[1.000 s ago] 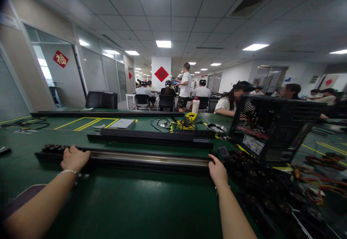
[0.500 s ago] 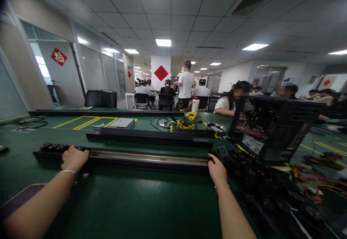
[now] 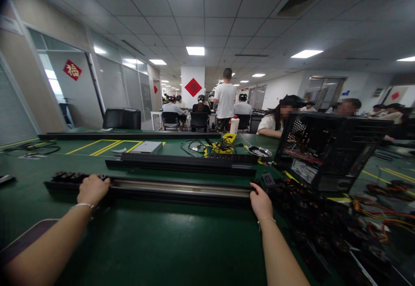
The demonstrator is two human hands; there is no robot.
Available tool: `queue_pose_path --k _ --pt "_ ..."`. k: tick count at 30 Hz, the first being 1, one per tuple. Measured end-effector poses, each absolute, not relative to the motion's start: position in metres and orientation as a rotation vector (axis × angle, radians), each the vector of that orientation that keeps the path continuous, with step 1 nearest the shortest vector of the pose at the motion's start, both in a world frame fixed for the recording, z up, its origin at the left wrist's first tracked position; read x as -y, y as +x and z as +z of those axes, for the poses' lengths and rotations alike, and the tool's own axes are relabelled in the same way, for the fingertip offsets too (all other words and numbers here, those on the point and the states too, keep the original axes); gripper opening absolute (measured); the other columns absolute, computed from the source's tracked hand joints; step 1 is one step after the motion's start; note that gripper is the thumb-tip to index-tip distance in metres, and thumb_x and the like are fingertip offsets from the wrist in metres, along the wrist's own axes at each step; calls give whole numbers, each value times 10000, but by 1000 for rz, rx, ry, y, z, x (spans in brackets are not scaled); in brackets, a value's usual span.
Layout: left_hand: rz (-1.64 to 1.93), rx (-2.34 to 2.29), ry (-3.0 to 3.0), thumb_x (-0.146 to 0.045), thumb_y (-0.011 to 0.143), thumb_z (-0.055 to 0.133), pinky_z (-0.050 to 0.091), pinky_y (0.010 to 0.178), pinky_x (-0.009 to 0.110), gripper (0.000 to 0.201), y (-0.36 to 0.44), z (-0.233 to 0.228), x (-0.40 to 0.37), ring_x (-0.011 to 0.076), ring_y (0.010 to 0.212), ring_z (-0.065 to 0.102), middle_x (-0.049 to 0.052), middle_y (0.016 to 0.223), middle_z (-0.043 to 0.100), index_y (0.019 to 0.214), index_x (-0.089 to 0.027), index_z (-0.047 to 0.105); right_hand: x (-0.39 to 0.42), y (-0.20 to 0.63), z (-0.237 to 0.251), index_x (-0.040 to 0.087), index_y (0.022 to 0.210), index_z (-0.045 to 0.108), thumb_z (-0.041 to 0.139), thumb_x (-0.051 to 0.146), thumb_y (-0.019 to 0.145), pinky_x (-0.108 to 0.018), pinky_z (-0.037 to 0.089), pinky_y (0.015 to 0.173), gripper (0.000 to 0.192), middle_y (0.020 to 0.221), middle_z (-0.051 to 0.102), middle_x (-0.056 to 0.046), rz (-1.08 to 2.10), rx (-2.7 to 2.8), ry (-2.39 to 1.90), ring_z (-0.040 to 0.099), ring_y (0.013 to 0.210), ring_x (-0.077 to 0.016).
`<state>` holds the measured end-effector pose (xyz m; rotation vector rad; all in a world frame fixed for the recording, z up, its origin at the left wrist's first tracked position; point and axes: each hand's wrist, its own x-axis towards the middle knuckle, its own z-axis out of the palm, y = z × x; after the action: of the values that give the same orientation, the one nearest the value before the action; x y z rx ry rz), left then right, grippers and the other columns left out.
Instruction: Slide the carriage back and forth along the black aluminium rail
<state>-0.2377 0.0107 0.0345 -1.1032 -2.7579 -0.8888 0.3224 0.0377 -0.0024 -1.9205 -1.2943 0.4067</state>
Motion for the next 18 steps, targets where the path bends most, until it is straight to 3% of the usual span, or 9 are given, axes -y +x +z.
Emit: queue_pose_path --k 7,14,18 --pt "-898 2718 -1150 -441 782 400 434 879 479 517 -228 30 -9 357 1137 473 227 1196 504 1151 -90 489 -36 323 0 235 1198 596 380 296 729 -263 405 640 520 908 670 -52 397 1304 -1927 577 710 -174" --pt "-975 2728 -1181 -418 775 416 399 945 458 532 -230 28 -11 353 1161 463 229 1165 536 1160 -59 488 -34 321 2 235 1186 604 391 324 742 -263 402 633 500 848 674 -42 425 1286 -1916 570 667 -163" --pt "-1022 2737 -1170 -436 771 411 401 952 460 551 -225 25 -11 338 1254 374 217 1221 504 1205 -99 460 -32 321 2 221 1185 606 391 342 760 -264 400 632 492 796 675 -46 412 1302 -1890 568 661 -167"
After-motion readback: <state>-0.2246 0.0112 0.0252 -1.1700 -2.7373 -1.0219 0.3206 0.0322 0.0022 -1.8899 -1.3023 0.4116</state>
